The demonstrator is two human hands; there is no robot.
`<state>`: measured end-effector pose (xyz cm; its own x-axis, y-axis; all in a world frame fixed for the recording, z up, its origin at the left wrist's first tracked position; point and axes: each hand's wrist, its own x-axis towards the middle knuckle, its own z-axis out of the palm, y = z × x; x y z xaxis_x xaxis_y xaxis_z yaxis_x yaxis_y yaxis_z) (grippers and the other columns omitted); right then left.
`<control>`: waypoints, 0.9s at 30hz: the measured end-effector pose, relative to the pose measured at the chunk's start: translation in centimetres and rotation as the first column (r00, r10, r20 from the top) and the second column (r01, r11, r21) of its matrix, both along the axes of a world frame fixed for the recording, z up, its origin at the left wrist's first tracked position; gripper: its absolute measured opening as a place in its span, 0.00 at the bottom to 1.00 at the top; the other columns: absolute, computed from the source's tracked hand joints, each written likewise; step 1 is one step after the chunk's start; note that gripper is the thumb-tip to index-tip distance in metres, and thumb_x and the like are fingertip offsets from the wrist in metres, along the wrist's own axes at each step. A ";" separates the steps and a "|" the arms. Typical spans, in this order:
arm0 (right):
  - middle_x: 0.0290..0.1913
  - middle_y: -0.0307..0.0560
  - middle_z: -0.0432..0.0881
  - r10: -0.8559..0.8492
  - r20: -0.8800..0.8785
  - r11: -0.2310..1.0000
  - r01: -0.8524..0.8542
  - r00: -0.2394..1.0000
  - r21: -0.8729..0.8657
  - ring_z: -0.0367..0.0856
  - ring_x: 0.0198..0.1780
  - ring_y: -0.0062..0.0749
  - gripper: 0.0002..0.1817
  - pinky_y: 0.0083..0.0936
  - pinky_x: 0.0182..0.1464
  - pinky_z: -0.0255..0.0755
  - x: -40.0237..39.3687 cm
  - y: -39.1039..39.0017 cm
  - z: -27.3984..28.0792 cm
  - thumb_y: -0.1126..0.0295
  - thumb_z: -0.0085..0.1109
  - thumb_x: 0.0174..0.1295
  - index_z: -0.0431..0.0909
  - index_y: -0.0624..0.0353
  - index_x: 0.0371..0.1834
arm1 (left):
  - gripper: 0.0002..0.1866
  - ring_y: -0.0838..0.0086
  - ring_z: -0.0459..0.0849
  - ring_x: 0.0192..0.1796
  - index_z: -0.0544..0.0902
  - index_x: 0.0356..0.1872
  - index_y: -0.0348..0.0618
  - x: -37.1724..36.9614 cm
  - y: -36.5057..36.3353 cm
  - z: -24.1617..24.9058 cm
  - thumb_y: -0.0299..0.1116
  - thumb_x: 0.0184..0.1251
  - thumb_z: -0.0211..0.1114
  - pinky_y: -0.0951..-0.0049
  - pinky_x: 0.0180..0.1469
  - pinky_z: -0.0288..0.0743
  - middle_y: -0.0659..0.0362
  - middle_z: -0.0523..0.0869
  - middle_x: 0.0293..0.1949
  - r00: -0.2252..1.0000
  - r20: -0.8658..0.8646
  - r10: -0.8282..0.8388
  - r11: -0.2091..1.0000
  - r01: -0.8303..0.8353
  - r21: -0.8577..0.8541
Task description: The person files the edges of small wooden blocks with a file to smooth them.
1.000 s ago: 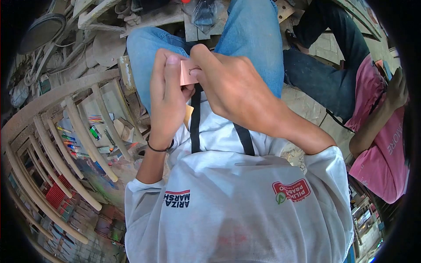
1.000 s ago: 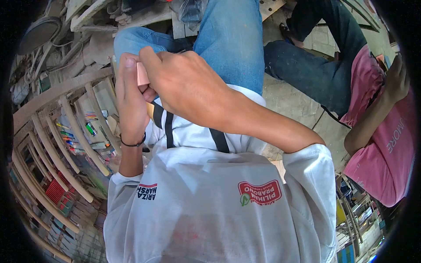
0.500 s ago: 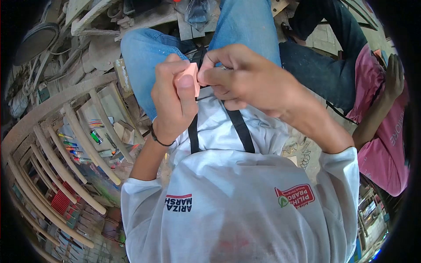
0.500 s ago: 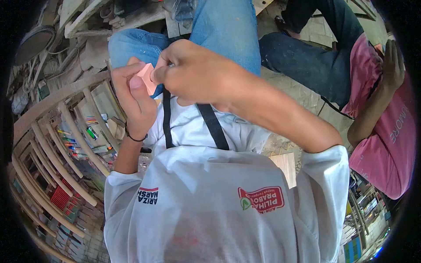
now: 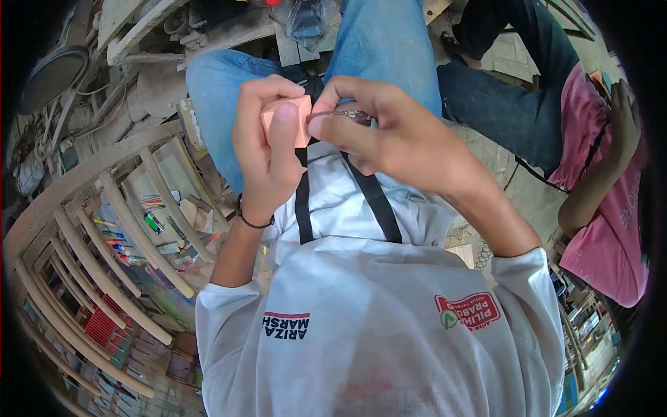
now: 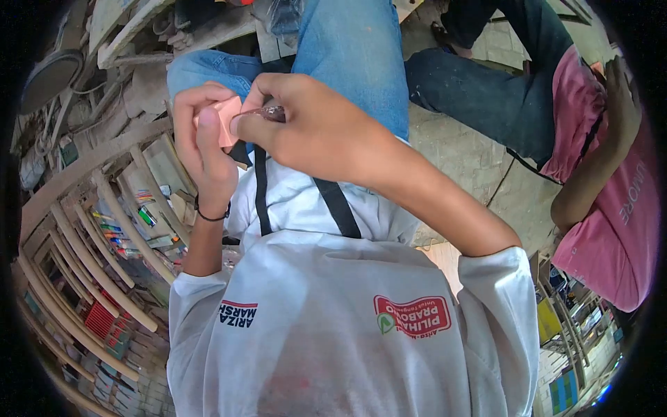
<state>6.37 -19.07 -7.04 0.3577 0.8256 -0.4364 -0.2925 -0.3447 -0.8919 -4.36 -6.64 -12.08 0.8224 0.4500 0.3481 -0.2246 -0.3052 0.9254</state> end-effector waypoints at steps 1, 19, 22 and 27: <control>0.19 0.40 0.73 0.009 0.000 1.000 -0.009 1.000 0.002 0.69 0.19 0.21 0.09 0.22 0.20 0.61 -0.4 0.0 -0.1 0.69 0.56 0.60 0.71 0.64 0.29 | 0.12 0.77 0.73 0.32 0.72 0.40 0.36 -0.1 -0.2 0.3 0.36 0.71 0.50 0.77 0.33 0.67 0.56 0.77 0.33 0.994 -0.087 0.063 0.993 -0.071 -0.092; 0.23 0.50 0.82 -0.158 0.392 0.963 0.054 0.906 0.263 0.83 0.24 0.31 0.05 0.21 0.27 0.74 -1.4 -0.1 -0.5 0.77 0.52 0.62 0.73 0.69 0.32 | 0.18 0.86 0.63 0.16 0.72 0.39 0.38 -0.9 -0.9 1.1 0.44 0.74 0.43 0.85 0.17 0.55 0.59 0.75 0.25 0.986 -0.166 -0.036 0.650 -0.103 -0.753; 0.21 0.48 0.81 -0.117 0.301 0.978 0.058 0.946 0.198 0.81 0.22 0.29 0.04 0.21 0.25 0.73 -1.4 -0.1 0.0 0.78 0.51 0.62 0.72 0.68 0.35 | 0.18 0.86 0.63 0.16 0.72 0.39 0.38 -1.1 -1.0 1.2 0.44 0.74 0.43 0.85 0.17 0.55 0.59 0.75 0.26 0.985 -0.170 -0.039 0.629 -0.108 -0.770; 0.25 0.48 0.81 -0.181 0.278 0.961 0.110 0.943 0.253 0.83 0.26 0.28 0.04 0.22 0.27 0.72 -1.7 -0.1 -1.1 0.78 0.50 0.63 0.69 0.67 0.39 | 0.17 0.86 0.63 0.16 0.71 0.39 0.38 -1.1 -1.3 1.3 0.43 0.73 0.44 0.85 0.17 0.54 0.59 0.75 0.25 0.987 -0.160 -0.015 0.565 -0.124 -0.816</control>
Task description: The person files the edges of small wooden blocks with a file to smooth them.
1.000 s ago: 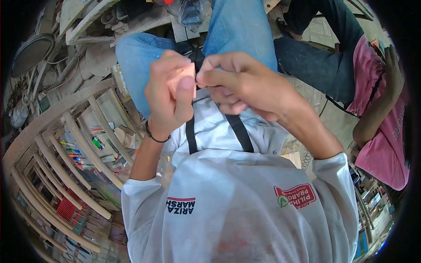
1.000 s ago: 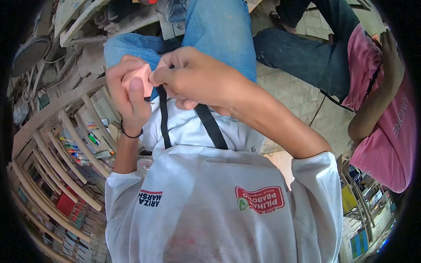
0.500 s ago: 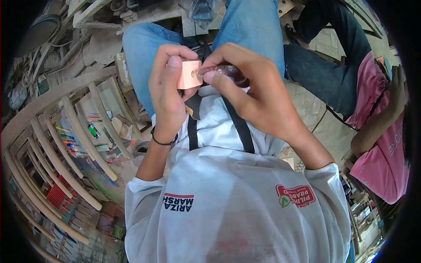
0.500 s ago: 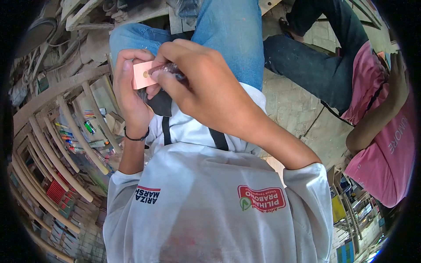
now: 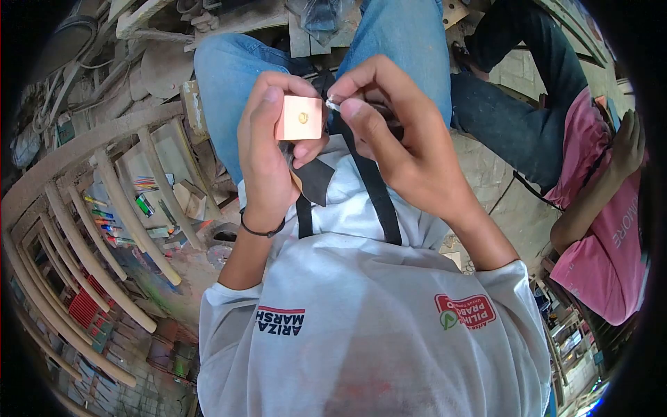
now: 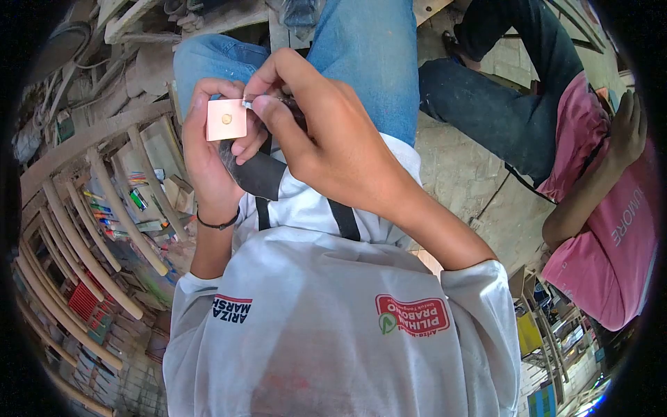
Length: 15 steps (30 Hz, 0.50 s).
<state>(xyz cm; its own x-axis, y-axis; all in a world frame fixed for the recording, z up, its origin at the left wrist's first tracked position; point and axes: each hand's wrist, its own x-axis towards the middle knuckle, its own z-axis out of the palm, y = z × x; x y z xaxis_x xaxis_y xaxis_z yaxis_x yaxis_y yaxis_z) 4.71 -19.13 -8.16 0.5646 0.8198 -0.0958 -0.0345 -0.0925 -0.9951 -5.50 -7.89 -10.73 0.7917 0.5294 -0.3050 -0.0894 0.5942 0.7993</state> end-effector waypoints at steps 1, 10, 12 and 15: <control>0.25 0.48 0.81 0.002 0.001 1.000 -0.002 1.000 -0.001 0.83 0.26 0.28 0.04 0.22 0.27 0.72 -0.1 0.1 0.2 0.78 0.50 0.63 0.69 0.67 0.39 | 0.17 0.85 0.63 0.17 0.71 0.38 0.38 -0.1 0.0 0.0 0.43 0.73 0.44 0.85 0.17 0.54 0.59 0.75 0.24 1.000 -0.002 -0.007 1.000 0.007 0.005; 0.26 0.50 0.81 0.072 0.185 0.995 -0.083 0.980 0.048 0.84 0.30 0.37 0.03 0.26 0.31 0.74 0.1 0.1 0.0 0.79 0.51 0.62 0.69 0.68 0.33 | 0.19 0.86 0.64 0.18 0.72 0.38 0.38 -0.3 -0.2 -0.3 0.44 0.73 0.41 0.85 0.18 0.54 0.59 0.76 0.24 0.997 -0.078 0.018 0.963 0.004 0.270; 0.26 0.50 0.80 0.021 0.190 0.991 -0.046 0.981 0.129 0.84 0.29 0.37 0.02 0.26 0.30 0.74 -0.3 0.2 -0.3 0.79 0.52 0.61 0.71 0.68 0.32 | 0.19 0.86 0.65 0.18 0.72 0.38 0.38 -0.3 -0.2 -0.3 0.45 0.73 0.40 0.85 0.18 0.54 0.59 0.77 0.25 0.995 -0.094 0.028 0.939 0.005 0.343; 0.25 0.49 0.80 -0.010 0.246 0.992 -0.021 0.969 0.121 0.83 0.28 0.37 0.03 0.26 0.30 0.73 -0.5 0.4 -0.1 0.78 0.52 0.60 0.73 0.68 0.33 | 0.19 0.84 0.67 0.24 0.70 0.38 0.38 -0.4 -0.2 -0.1 0.43 0.74 0.36 0.84 0.25 0.62 0.59 0.74 0.32 0.990 -0.142 0.007 0.915 0.051 0.400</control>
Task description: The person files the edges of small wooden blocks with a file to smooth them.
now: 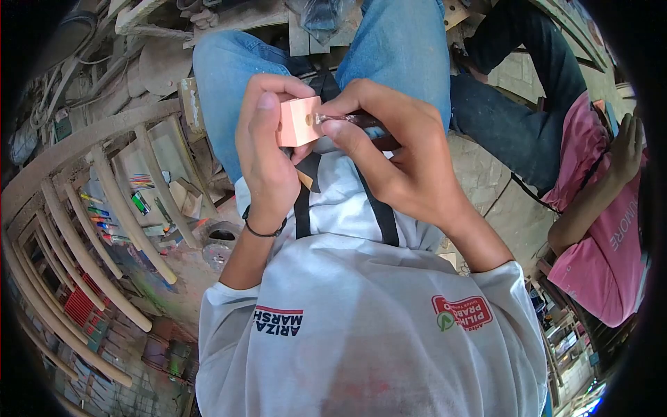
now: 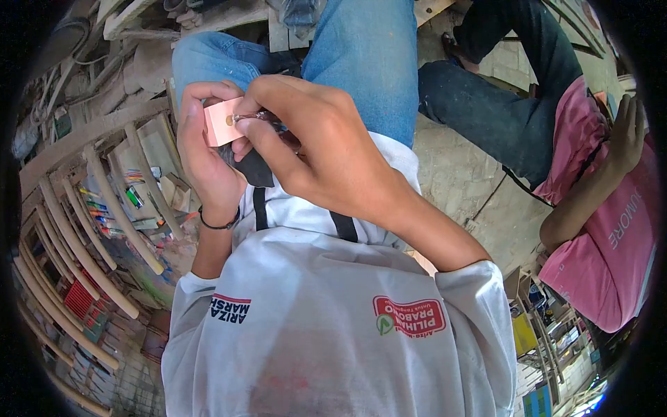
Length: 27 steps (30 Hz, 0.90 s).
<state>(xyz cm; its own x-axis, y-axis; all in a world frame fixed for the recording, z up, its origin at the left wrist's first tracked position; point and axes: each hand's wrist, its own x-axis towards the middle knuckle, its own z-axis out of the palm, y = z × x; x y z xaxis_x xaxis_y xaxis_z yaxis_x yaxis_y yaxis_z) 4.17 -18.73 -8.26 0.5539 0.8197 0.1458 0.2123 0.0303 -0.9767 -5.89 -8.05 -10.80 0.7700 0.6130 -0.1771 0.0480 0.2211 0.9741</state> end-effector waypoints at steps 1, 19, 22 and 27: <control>0.25 0.49 0.80 0.002 0.000 1.000 -0.002 1.000 -0.001 0.83 0.28 0.37 0.03 0.26 0.30 0.73 0.1 0.0 0.1 0.78 0.52 0.60 0.73 0.68 0.33 | 0.20 0.83 0.67 0.25 0.70 0.38 0.38 0.1 -0.1 0.0 0.44 0.74 0.35 0.84 0.25 0.62 0.59 0.73 0.31 1.000 0.001 0.022 1.000 -0.022 0.006; 0.26 0.48 0.78 0.008 0.162 0.999 -0.014 0.987 0.039 0.79 0.27 0.33 0.03 0.23 0.28 0.70 0.5 -0.1 -1.1 0.77 0.53 0.62 0.74 0.66 0.35 | 0.13 0.81 0.72 0.27 0.73 0.31 0.36 -0.1 0.5 -0.6 0.34 0.70 0.45 0.81 0.27 0.63 0.56 0.79 0.29 0.991 0.133 0.007 0.994 -0.022 0.110; 0.28 0.43 0.77 -0.078 -0.265 0.996 0.067 0.961 -0.051 0.77 0.29 0.24 0.04 0.18 0.28 0.68 0.2 -0.1 -0.5 0.76 0.55 0.61 0.74 0.64 0.37 | 0.09 0.80 0.74 0.29 0.74 0.30 0.35 -0.4 1.2 -0.7 0.29 0.68 0.50 0.81 0.31 0.67 0.55 0.80 0.30 0.980 0.199 -0.028 0.991 0.001 0.136; 0.31 0.37 0.78 -0.070 -0.242 0.998 0.070 0.968 -0.005 0.75 0.32 0.16 0.07 0.14 0.30 0.66 -0.2 -0.1 -1.6 0.76 0.59 0.58 0.74 0.61 0.38 | 0.07 0.83 0.79 0.34 0.79 0.41 0.36 -0.7 1.2 0.4 0.24 0.64 0.58 0.84 0.35 0.70 0.57 0.83 0.34 0.986 0.151 -0.072 0.982 0.044 0.184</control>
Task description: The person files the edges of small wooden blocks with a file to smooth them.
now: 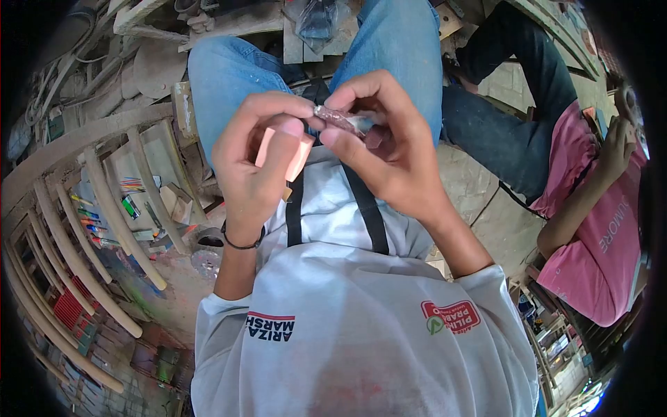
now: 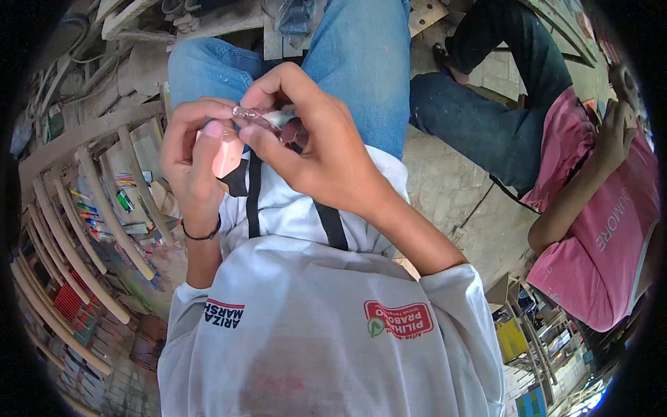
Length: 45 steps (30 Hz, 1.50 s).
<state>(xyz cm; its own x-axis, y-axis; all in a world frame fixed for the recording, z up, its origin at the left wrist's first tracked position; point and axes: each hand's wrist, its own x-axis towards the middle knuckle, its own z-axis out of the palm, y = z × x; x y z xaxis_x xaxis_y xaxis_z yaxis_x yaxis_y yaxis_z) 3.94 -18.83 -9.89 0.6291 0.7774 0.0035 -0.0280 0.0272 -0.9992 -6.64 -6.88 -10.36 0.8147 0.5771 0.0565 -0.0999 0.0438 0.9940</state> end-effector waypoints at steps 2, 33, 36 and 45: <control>0.32 0.36 0.78 -0.014 -0.007 0.999 0.014 1.000 0.041 0.75 0.32 0.16 0.07 0.14 0.30 0.66 0.1 -0.1 0.0 0.76 0.60 0.57 0.74 0.61 0.38 | 0.08 0.84 0.78 0.32 0.79 0.42 0.36 -0.1 -0.1 0.2 0.24 0.63 0.59 0.85 0.33 0.70 0.58 0.84 0.35 1.000 -0.030 -0.001 1.000 0.001 0.021; 0.33 0.49 0.79 -0.045 0.088 0.992 0.033 0.995 0.125 0.80 0.37 0.31 0.10 0.23 0.40 0.73 -0.8 -0.1 -1.0 0.83 0.62 0.53 0.70 0.64 0.33 | 0.06 0.81 0.76 0.32 0.77 0.37 0.35 -0.6 1.2 -0.5 0.21 0.58 0.62 0.83 0.32 0.67 0.60 0.75 0.31 0.973 0.065 -0.220 0.923 0.229 -0.308; 0.34 0.49 0.79 -0.055 -0.006 0.988 0.055 0.998 0.144 0.80 0.37 0.31 0.10 0.23 0.40 0.73 -1.1 -0.1 -0.9 0.83 0.62 0.53 0.70 0.65 0.34 | 0.06 0.80 0.76 0.32 0.77 0.37 0.35 -0.9 1.2 -0.6 0.21 0.58 0.62 0.82 0.32 0.67 0.60 0.75 0.31 0.974 0.029 -0.224 0.928 0.222 -0.298; 0.45 0.55 0.78 -0.102 0.206 0.990 0.079 0.973 0.118 0.79 0.47 0.34 0.09 0.26 0.50 0.74 -1.0 -0.1 -1.9 0.86 0.57 0.57 0.77 0.72 0.41 | 0.03 0.79 0.79 0.36 0.77 0.33 0.35 0.2 -1.5 -1.7 0.21 0.60 0.62 0.81 0.38 0.73 0.58 0.79 0.34 0.991 0.094 0.095 0.817 -0.023 -0.576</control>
